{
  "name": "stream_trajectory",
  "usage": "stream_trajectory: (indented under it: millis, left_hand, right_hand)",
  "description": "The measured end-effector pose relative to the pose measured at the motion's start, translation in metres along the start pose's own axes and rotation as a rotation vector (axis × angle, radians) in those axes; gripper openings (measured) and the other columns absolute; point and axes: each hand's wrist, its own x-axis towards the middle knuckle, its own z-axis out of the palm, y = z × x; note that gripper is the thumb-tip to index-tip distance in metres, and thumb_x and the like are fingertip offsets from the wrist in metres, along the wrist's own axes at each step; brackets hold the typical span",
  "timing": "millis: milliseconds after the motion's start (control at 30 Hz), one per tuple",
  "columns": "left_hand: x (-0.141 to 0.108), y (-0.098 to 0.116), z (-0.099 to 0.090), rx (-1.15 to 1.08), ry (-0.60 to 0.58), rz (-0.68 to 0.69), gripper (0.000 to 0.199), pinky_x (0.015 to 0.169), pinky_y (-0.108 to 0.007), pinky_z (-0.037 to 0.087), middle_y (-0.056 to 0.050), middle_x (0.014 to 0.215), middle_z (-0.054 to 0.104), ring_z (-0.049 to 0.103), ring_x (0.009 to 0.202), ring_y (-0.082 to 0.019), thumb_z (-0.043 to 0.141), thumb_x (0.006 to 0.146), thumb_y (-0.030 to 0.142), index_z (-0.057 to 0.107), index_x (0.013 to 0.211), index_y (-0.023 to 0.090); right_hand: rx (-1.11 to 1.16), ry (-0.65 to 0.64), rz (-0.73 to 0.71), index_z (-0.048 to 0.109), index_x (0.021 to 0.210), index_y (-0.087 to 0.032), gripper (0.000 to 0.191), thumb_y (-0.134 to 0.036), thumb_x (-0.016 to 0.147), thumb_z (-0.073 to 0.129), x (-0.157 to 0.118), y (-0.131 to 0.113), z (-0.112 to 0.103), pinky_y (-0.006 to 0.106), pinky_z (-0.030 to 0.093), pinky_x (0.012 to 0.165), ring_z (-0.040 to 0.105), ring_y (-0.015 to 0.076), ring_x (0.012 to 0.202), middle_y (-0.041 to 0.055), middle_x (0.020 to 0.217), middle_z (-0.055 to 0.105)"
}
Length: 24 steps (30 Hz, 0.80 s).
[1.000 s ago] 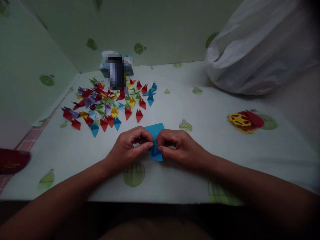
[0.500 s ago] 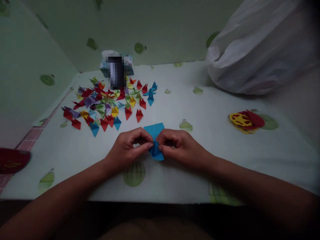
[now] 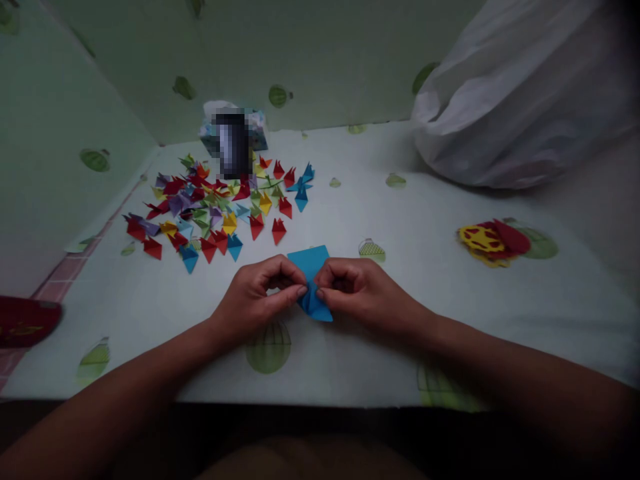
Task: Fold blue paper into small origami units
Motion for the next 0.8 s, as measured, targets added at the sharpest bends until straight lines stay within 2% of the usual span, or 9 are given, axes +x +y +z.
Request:
stream_trajectory:
  millis: [267,500,800]
  left_hand:
    - [-0.0013,-0.0014,-0.0005,-0.018,-0.009,-0.003,0.008,0.062,-0.023,0.049,-0.002,0.073,0.067,0.061,0.067,-0.012,0.071,0.081,0.021,0.066,0.081,0.014]
    - [0.0018,-0.0009,-0.001,-0.017,-0.041,0.0,0.01,0.065,-0.024,0.049,-0.002,0.077,0.067,0.06,0.071,-0.013,0.068,0.086,0.024,0.066,0.084,0.015]
    - [-0.001,-0.0006,0.0002,0.118,-0.026,0.11,0.009,0.071,-0.026,0.05,-0.004,0.084,0.067,0.062,0.077,-0.015,0.069,0.085,0.023,0.066,0.083,0.015]
  right_hand:
    - [-0.004,0.035,-0.037,0.053,0.066,-0.018,0.02,-0.027,0.078,0.066,-0.0015,-0.0013,0.0019,0.022,0.033,0.05,0.041,0.0089,0.057,-0.0036,0.061,0.051]
    - [-0.096,0.064,-0.099,0.052,0.066,-0.018,0.018,-0.022,0.08,0.062,-0.0029,-0.0033,0.0022,0.023,0.035,0.053,0.043,0.0092,0.058,-0.0031,0.063,0.051]
    - [-0.223,0.12,-0.181,0.049,0.065,-0.018,0.018,-0.016,0.082,0.058,-0.0026,-0.0014,0.0023,0.024,0.034,0.055,0.044,0.01,0.059,-0.002,0.063,0.051]
